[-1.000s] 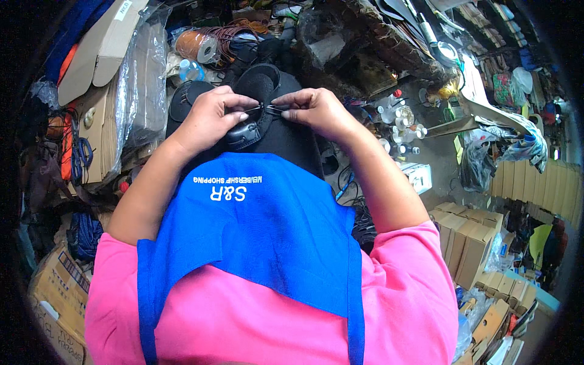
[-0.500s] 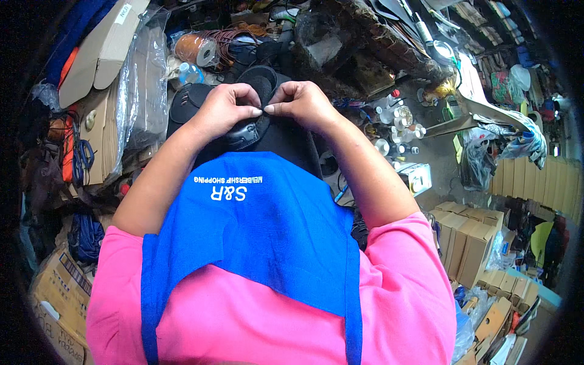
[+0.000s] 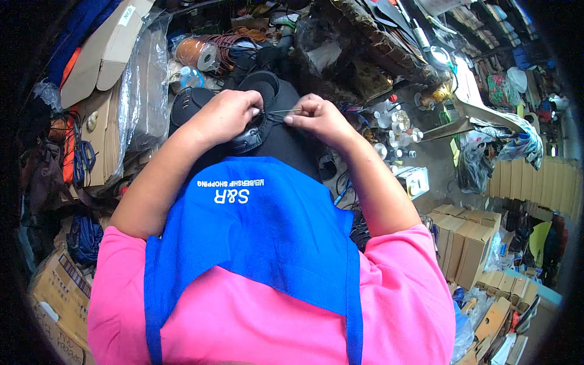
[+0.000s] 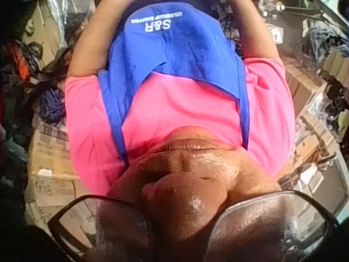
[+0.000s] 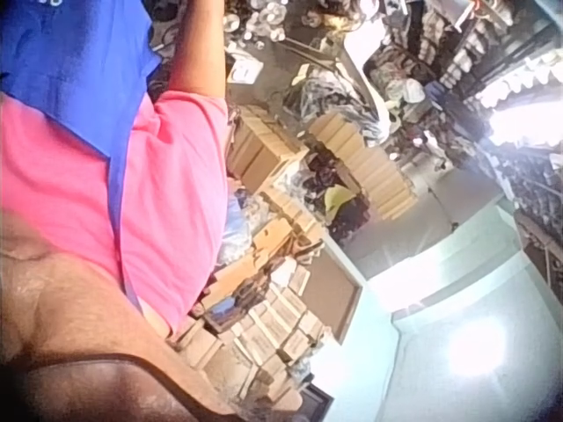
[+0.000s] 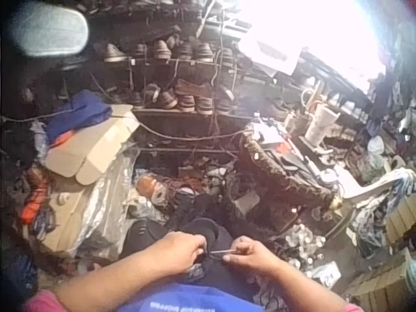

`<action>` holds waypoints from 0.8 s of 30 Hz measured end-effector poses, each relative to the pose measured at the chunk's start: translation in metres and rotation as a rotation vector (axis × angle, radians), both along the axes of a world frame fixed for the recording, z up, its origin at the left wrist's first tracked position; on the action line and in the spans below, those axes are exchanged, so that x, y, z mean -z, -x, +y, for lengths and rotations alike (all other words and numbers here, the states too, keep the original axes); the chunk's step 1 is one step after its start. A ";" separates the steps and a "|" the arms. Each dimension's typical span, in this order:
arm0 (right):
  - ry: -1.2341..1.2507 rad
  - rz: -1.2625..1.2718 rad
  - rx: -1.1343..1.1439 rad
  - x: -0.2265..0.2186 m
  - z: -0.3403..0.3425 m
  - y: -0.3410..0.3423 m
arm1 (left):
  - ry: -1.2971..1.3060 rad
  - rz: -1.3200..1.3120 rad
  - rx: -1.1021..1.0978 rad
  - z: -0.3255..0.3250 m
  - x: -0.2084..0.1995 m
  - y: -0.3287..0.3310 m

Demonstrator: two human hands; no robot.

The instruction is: The recorder is hand-stitching or lacing a black shoe component while seated in a workshop environment.

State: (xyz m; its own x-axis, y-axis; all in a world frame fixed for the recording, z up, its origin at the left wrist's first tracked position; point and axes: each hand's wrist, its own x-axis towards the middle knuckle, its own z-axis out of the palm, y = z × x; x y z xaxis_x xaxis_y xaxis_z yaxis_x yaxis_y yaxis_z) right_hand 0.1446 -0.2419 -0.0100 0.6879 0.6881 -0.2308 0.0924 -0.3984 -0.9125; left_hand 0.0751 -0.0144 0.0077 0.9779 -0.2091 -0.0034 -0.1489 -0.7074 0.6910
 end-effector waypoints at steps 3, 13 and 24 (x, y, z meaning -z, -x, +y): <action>-0.068 0.189 0.047 -0.009 -0.018 0.000 | -0.182 -0.064 0.084 0.001 -0.001 -0.003; 0.355 -1.066 -0.191 -0.059 0.014 -0.008 | -0.184 -0.109 0.160 0.010 0.010 -0.001; 0.457 -1.113 -0.543 -0.025 0.013 -0.016 | -0.334 -0.238 0.202 0.058 0.014 0.022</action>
State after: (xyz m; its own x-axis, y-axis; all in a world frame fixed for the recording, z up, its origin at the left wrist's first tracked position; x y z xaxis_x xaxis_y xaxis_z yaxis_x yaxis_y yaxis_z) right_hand 0.1608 -0.2293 0.0149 0.3227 0.9465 -0.0086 0.9457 -0.3228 -0.0394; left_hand 0.0534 0.0436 -0.0062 0.8992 -0.4218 0.1166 -0.4340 -0.8259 0.3598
